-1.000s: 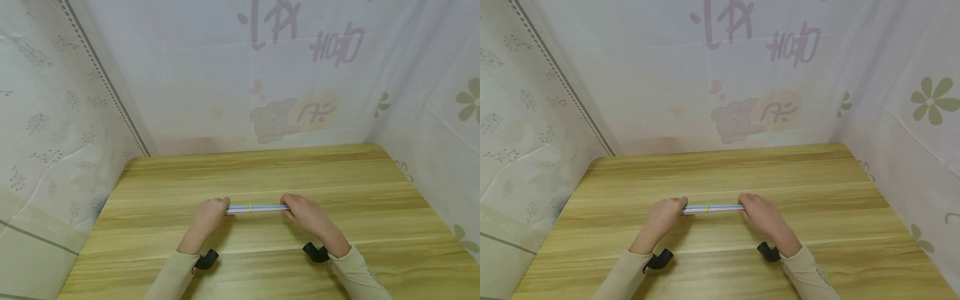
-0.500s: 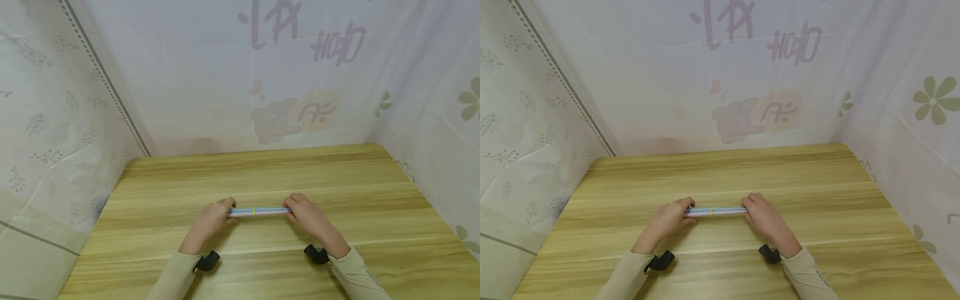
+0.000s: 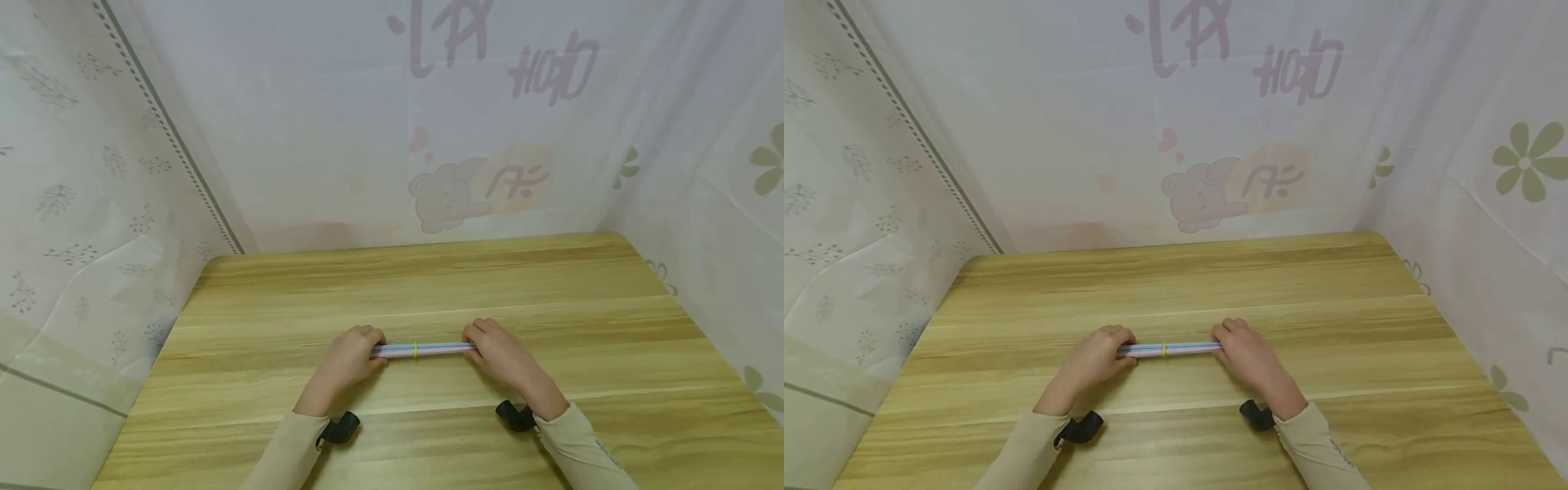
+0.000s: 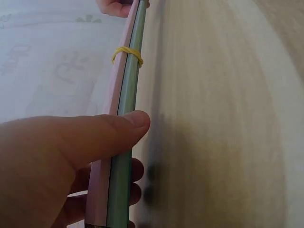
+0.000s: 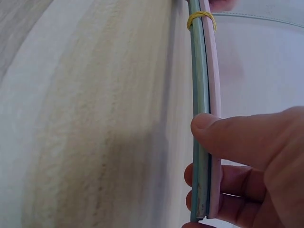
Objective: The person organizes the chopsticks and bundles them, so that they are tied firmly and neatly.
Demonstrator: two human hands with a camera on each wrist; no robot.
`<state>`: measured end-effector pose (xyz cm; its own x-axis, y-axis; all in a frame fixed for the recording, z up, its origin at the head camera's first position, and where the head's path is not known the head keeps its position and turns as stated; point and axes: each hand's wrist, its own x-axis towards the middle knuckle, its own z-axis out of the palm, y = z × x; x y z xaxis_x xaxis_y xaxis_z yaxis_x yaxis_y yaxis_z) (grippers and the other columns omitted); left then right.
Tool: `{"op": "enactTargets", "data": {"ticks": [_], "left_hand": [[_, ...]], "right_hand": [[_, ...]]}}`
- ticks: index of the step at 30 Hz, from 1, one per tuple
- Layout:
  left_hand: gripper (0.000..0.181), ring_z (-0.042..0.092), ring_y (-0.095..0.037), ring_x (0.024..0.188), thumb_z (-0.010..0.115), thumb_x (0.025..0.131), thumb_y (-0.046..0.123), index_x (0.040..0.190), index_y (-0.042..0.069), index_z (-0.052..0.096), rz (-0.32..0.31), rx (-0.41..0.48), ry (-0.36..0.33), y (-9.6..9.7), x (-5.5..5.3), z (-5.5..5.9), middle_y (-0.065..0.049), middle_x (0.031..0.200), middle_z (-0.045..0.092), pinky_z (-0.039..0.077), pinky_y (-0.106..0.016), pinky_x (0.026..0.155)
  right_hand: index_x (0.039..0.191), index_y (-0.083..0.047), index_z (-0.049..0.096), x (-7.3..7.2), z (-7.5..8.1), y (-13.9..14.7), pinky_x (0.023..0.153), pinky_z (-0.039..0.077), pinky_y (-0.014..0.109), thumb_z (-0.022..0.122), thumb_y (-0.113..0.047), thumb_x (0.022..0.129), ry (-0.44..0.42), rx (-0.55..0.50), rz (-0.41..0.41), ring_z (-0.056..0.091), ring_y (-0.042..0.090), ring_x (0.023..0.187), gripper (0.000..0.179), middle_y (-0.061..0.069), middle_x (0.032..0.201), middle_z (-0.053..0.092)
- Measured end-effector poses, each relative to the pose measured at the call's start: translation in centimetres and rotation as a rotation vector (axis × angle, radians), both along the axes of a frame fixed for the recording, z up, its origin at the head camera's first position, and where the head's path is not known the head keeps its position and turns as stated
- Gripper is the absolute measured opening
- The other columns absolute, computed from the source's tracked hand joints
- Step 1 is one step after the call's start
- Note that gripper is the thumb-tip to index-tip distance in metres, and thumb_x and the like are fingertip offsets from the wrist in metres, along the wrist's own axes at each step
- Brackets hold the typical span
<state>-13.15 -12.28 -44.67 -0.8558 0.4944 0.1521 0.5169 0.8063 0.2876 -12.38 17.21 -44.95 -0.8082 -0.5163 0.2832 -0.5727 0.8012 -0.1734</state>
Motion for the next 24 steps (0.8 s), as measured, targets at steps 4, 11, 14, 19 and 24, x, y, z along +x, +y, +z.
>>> {"op": "enactTargets", "data": {"ticks": [4, 11, 14, 19, 24], "left_hand": [[0.023, 0.053, -0.01, 0.079, 0.08, 0.077, 0.028, 0.091, 0.015, 0.067, 0.001, -0.029, 0.022, 0.04, 0.07, -0.07, 0.007, 0.085, 0.06, 0.049, -0.028, 0.069], [0.023, 0.054, -0.012, 0.08, 0.081, 0.076, 0.028, 0.089, 0.013, 0.068, 0.006, -0.033, 0.022, 0.09, 0.28, 0.08, 0.006, 0.086, 0.059, 0.049, -0.03, 0.071], [0.023, 0.055, -0.013, 0.082, 0.08, 0.076, 0.028, 0.09, 0.013, 0.069, 0.012, -0.035, 0.012, 0.09, 0.32, 0.09, 0.005, 0.087, 0.06, 0.05, -0.03, 0.073], [0.023, 0.055, -0.014, 0.081, 0.081, 0.076, 0.027, 0.09, 0.012, 0.07, 0.008, -0.02, 0.016, 0.07, 0.35, 0.15, 0.004, 0.086, 0.06, 0.05, -0.031, 0.073], [0.027, 0.055, -0.015, 0.082, 0.081, 0.075, 0.027, 0.094, 0.012, 0.07, 0.004, -0.006, 0.0, -0.01, 0.4, 0.05, 0.003, 0.088, 0.06, 0.049, -0.033, 0.073]], "right_hand": [[0.085, -0.015, 0.061, 0.0, -0.23, -0.01, 0.066, 0.047, 0.029, 0.077, -0.017, 0.08, -0.021, 0.002, -0.007, 0.051, 0.013, 0.078, 0.017, -0.004, 0.083, 0.057], [0.084, -0.016, 0.062, 0.03, -0.66, -0.01, 0.065, 0.046, 0.026, 0.076, -0.019, 0.081, -0.041, 0.006, -0.001, 0.05, 0.012, 0.077, 0.015, -0.005, 0.082, 0.056], [0.084, -0.016, 0.062, -0.01, -0.79, 0.01, 0.064, 0.046, 0.025, 0.076, -0.018, 0.081, -0.045, 0.003, 0.004, 0.049, 0.011, 0.076, 0.015, -0.005, 0.082, 0.056], [0.085, -0.015, 0.063, -0.14, -0.8, 0.02, 0.064, 0.047, 0.026, 0.077, -0.017, 0.08, -0.036, 0.004, 0.015, 0.05, 0.012, 0.076, 0.015, -0.004, 0.082, 0.056], [0.087, -0.015, 0.063, -0.13, -0.72, 0.03, 0.066, 0.047, 0.027, 0.077, -0.018, 0.08, -0.063, 0.02, 0.012, 0.051, 0.013, 0.078, 0.015, -0.005, 0.083, 0.056]]}}
